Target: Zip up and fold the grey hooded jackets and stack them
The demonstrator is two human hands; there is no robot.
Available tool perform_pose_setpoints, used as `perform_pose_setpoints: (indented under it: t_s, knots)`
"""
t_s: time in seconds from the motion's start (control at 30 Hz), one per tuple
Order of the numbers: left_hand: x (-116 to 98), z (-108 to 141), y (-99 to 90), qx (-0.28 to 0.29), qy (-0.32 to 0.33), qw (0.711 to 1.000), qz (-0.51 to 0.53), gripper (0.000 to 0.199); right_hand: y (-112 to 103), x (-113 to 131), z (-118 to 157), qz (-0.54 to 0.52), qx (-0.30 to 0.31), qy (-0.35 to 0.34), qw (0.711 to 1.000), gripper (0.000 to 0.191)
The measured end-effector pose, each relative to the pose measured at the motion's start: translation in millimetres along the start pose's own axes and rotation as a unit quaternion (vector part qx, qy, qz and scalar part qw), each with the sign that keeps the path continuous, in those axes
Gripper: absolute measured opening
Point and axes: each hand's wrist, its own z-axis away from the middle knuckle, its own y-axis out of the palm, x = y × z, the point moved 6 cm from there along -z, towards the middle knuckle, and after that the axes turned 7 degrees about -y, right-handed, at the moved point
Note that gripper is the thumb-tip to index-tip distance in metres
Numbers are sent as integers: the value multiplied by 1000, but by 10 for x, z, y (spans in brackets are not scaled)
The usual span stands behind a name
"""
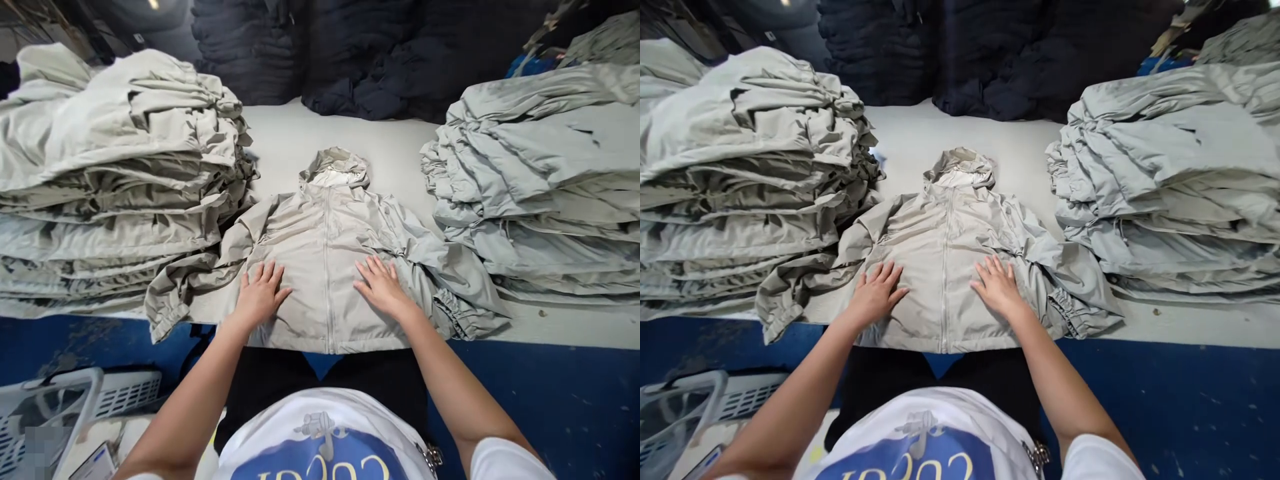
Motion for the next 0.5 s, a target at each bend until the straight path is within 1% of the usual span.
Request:
perform_pose_setpoints:
  t_s: [0.07, 0.17, 0.2, 0.27, 0.33, 0.37, 0.43, 0.5]
  knots:
    - [-192, 58, -46, -1, 22, 1000, 12, 70, -6, 112, 104, -7, -16, -11, 1000, 61]
    - [-629, 156, -76, -39, 119, 991, 57, 71, 43, 268, 243, 3, -71, -7, 997, 58]
    - [-765, 170, -65, -51, 144, 986, 70, 71, 71, 295, 267, 3, -81, -2, 997, 57]
    - [-972, 159, -8, -61, 167, 980, 85, 69, 112, 301, 287, -15, -91, -3, 996, 55]
    - [-1088, 119, 68, -62, 170, 979, 90, 66, 84, 234, 314, -52, -108, -9, 993, 51]
    - [-1116, 99, 100, -63, 169, 979, 91, 64, 30, 166, 349, -68, -129, -5, 989, 48]
    - [-1129, 71, 145, -67, 169, 979, 92, 63, -151, -33, 486, -74, -204, 29, 976, 45]
    - [-1115, 64, 166, -68, 172, 978, 93, 63, -363, -277, 709, -41, -290, 95, 951, 45]
